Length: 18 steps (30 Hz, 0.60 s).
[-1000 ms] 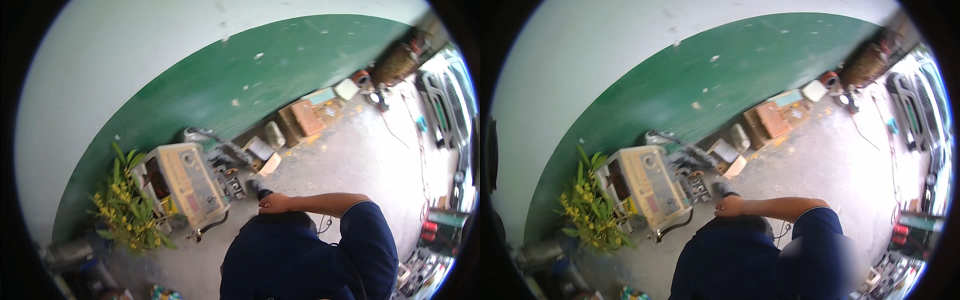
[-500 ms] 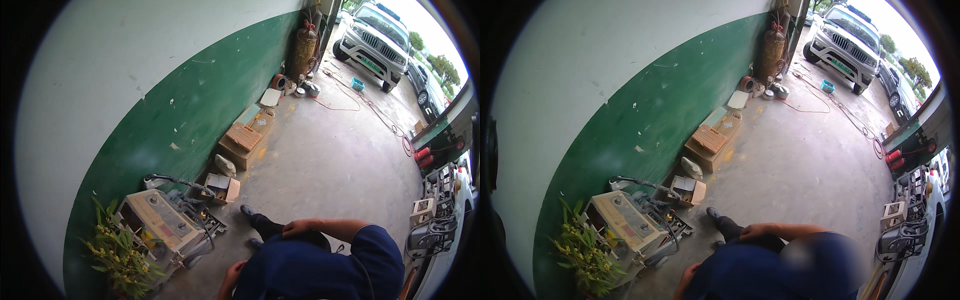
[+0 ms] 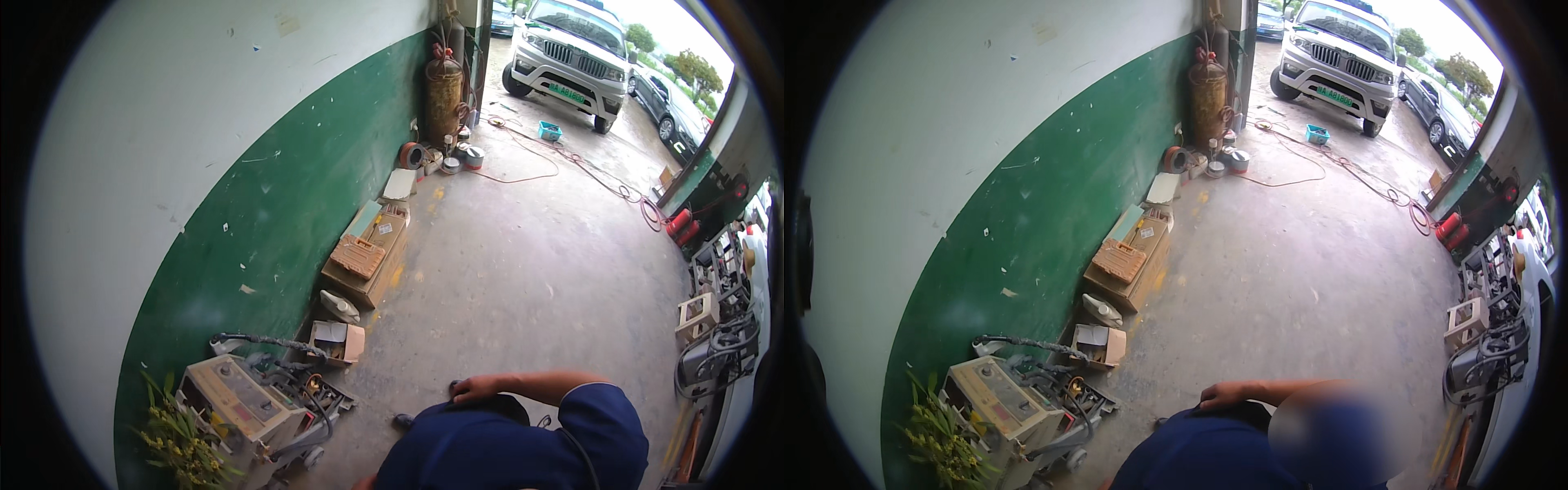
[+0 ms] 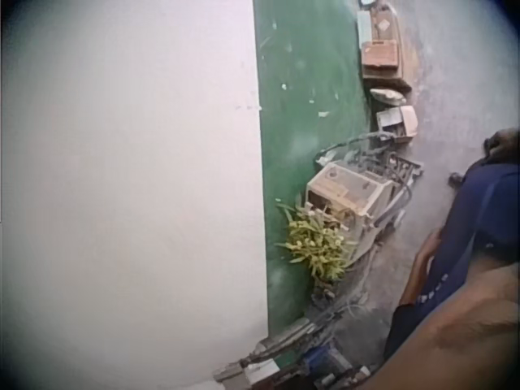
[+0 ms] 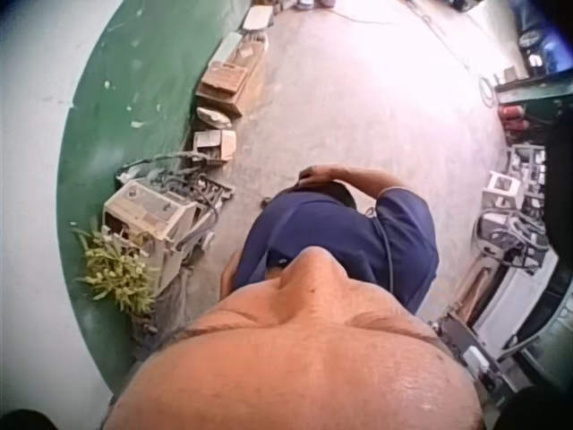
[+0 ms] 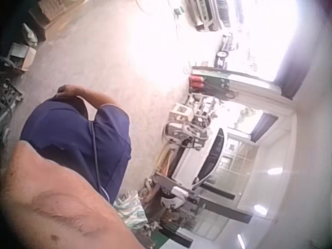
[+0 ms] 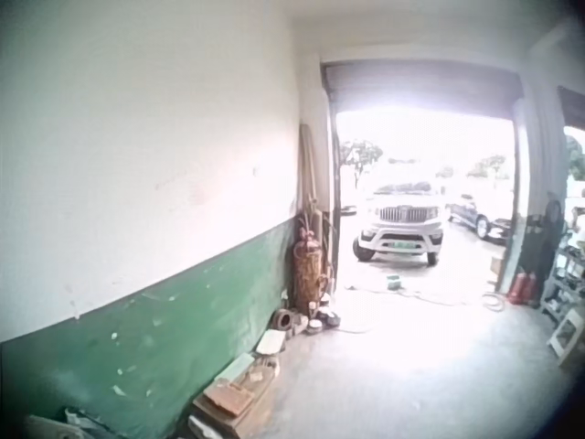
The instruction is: The person uses a yellow angle grinder to smooth the front bumper of a silver car, then applies a filler with a blue soldering iron to the same area. The person sits on the floor during the repair.
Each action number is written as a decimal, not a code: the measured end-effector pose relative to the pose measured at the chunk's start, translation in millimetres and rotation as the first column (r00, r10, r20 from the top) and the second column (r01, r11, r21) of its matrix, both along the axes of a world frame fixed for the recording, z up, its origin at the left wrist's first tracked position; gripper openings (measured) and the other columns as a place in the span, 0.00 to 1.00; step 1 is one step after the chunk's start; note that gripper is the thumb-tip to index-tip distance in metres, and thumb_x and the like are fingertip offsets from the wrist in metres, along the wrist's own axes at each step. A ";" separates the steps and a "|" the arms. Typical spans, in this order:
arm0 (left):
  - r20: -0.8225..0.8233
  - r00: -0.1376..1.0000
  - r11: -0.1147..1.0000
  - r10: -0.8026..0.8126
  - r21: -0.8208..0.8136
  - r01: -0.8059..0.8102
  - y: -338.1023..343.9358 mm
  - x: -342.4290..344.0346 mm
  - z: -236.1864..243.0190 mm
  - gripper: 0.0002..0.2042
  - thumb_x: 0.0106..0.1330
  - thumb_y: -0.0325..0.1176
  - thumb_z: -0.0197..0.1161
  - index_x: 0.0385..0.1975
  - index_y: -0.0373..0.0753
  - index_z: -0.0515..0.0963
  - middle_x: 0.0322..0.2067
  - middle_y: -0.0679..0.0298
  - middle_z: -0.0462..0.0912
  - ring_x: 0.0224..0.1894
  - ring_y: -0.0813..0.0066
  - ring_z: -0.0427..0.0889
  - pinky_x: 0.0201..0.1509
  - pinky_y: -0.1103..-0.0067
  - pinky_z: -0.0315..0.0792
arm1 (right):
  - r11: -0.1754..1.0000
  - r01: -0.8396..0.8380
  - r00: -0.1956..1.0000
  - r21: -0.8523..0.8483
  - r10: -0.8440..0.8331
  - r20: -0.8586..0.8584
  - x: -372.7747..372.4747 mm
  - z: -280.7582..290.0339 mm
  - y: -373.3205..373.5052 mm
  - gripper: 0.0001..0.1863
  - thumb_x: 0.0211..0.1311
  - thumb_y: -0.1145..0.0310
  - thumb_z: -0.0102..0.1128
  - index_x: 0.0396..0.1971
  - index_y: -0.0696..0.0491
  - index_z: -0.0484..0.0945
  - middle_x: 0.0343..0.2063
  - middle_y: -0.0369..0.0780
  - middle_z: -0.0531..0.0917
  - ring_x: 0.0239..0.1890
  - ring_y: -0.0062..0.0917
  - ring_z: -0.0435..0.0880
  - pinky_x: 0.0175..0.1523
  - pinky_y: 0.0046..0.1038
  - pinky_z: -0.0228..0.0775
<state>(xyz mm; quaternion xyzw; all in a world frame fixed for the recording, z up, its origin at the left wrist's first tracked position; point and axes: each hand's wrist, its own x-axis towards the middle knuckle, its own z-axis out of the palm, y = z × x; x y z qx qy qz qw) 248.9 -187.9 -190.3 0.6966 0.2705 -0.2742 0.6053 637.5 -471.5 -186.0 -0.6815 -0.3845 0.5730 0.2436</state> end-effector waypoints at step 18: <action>-0.002 0.962 0.960 0.272 0.070 -0.272 -192.8 83.8 33.7 0.11 0.66 0.39 0.64 0.36 0.36 0.79 0.29 0.66 0.82 0.33 0.79 0.77 0.40 0.77 0.73 | 0.986 -0.129 0.981 -0.104 0.111 -0.161 91.7 -23.1 -124.8 0.22 0.69 0.54 0.56 0.41 0.61 0.79 0.35 0.44 0.84 0.41 0.26 0.81 0.49 0.29 0.73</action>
